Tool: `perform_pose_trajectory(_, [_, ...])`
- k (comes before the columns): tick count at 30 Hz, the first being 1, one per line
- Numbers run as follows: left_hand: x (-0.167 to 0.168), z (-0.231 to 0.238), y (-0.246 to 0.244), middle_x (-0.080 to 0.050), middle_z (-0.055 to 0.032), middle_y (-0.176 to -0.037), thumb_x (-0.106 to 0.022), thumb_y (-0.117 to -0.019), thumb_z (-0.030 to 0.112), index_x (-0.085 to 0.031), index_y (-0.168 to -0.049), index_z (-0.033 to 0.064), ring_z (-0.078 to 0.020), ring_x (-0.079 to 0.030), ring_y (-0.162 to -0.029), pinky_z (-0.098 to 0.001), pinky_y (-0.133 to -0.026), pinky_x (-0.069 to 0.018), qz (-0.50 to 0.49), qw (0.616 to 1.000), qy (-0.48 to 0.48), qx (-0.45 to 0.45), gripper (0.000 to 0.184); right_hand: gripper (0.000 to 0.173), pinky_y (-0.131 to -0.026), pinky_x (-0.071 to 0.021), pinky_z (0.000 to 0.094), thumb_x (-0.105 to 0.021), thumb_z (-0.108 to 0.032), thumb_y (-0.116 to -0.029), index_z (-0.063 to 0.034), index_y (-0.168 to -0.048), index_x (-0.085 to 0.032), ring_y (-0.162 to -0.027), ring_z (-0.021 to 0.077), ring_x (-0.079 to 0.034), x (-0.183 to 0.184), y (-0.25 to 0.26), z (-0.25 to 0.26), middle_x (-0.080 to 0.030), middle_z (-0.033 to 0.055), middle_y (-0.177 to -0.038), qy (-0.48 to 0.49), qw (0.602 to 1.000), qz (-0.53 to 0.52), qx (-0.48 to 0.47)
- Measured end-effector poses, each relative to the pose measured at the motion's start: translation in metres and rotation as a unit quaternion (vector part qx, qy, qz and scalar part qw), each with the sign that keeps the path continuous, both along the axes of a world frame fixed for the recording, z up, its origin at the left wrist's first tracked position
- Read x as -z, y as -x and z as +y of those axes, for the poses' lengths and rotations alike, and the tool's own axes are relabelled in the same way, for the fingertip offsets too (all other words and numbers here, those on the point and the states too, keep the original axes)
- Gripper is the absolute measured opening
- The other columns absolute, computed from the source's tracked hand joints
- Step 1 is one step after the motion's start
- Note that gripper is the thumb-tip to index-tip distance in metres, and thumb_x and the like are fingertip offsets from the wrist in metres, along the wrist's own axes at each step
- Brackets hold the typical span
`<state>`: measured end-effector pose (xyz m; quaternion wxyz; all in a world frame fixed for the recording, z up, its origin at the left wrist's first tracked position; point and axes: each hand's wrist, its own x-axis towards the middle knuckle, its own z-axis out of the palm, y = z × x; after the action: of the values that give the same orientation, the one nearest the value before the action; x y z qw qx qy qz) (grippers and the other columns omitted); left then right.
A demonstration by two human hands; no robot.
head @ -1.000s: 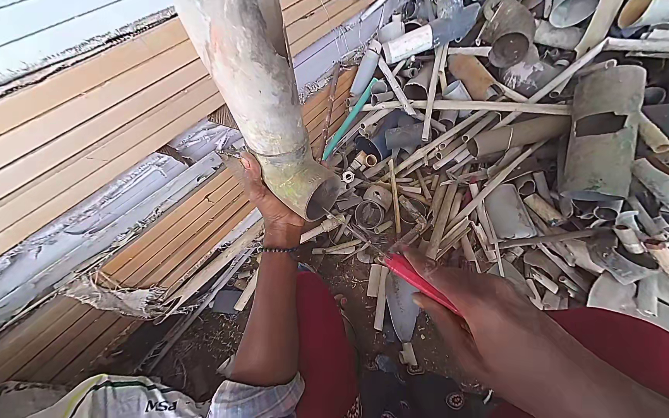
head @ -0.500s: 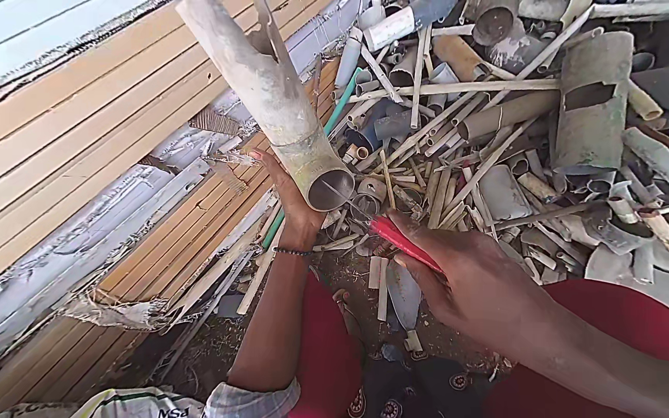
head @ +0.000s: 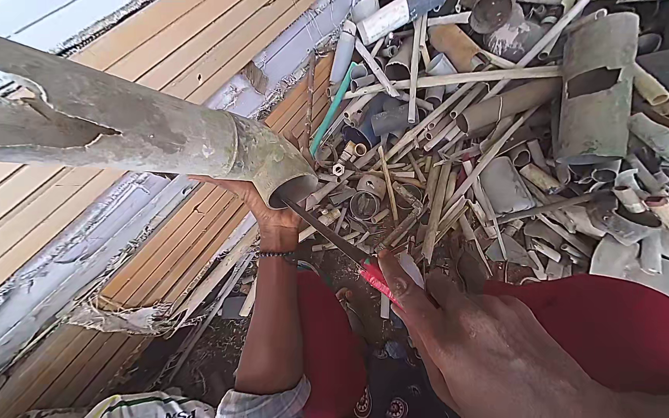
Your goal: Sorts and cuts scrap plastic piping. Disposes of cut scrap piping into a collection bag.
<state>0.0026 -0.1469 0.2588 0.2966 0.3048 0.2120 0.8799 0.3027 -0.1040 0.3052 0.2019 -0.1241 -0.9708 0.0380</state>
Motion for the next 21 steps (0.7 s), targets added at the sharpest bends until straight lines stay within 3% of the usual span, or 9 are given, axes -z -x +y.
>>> perform_pose_trajectory(3, [-0.002,0.001,-0.011,-0.058,-0.0072,-0.138,-0.002,-0.0766,0.096,-0.044,-0.147,0.0228,-0.0235,-0.059,-0.124,-0.0431,-0.099,-0.0538,0.022,0.999,0.030,-0.028,0.110,0.048,-0.036,-0.0347,0.0295,-0.057,-0.016,-0.0921,-0.0039,-0.138,-0.065,-0.042,0.0214,-0.051,0.009,0.011,0.003,-0.056,0.0089,-0.066,-0.043,0.999,0.014,0.021])
perform_pose_trajectory(8, [-0.007,0.000,-0.016,-0.056,-0.0003,-0.140,0.003,-0.0826,0.090,-0.040,-0.150,0.0286,-0.0187,-0.056,-0.129,-0.0420,-0.104,-0.0505,0.069,0.987,0.063,-0.131,0.100,0.049,-0.040,-0.0408,0.0336,-0.051,-0.025,-0.1050,0.0038,-0.144,-0.055,-0.048,0.0261,-0.057,-0.024,-0.012,-0.008,-0.061,0.0116,-0.071,0.069,0.995,-0.061,-0.042])
perform_pose_trajectory(11, [-0.008,-0.003,-0.011,-0.053,-0.0019,-0.145,0.004,-0.0824,0.090,-0.036,-0.151,0.0280,-0.0208,-0.052,-0.133,-0.0456,-0.106,-0.0479,0.063,0.985,0.041,-0.155,0.101,0.048,-0.038,-0.0396,0.0318,-0.052,-0.023,-0.1008,0.0030,-0.141,-0.058,-0.045,0.0239,-0.055,-0.004,0.001,-0.005,-0.059,0.0093,-0.067,0.027,0.999,-0.024,-0.018])
perform_pose_trajectory(13, [-0.012,0.001,-0.016,-0.056,-0.0017,-0.140,0.003,-0.0831,0.090,-0.038,-0.149,0.0278,-0.0200,-0.055,-0.130,-0.0446,-0.104,-0.0500,0.074,0.981,0.058,-0.169,0.100,0.049,-0.037,-0.0387,0.0302,-0.054,-0.022,-0.0970,0.0026,-0.139,-0.061,-0.042,0.0220,-0.053,0.012,0.013,0.001,-0.057,0.0074,-0.063,-0.005,1.000,0.013,0.004])
perform_pose_trajectory(18, [-0.002,0.004,-0.012,-0.053,-0.0009,-0.145,0.002,-0.0863,0.087,-0.037,-0.152,0.0284,-0.0209,-0.052,-0.134,-0.0457,-0.108,-0.0472,0.115,0.977,0.071,-0.166,0.096,0.049,-0.042,-0.0451,0.0341,-0.052,-0.025,-0.1048,0.0044,-0.143,-0.055,-0.050,0.0261,-0.060,-0.016,-0.008,-0.003,-0.065,0.0116,-0.071,0.096,0.993,-0.043,-0.048])
perform_pose_trajectory(21, [-0.007,0.005,-0.018,-0.055,-0.0017,-0.141,0.004,-0.0869,0.086,-0.038,-0.150,0.0275,-0.0206,-0.054,-0.131,-0.0446,-0.106,-0.0489,0.084,0.979,0.072,-0.172,0.095,0.049,-0.038,-0.0396,0.0303,-0.056,-0.016,-0.0942,0.0013,-0.140,-0.061,-0.043,0.0226,-0.054,0.011,0.009,0.004,-0.060,0.0097,-0.066,-0.006,1.000,-0.010,-0.002])
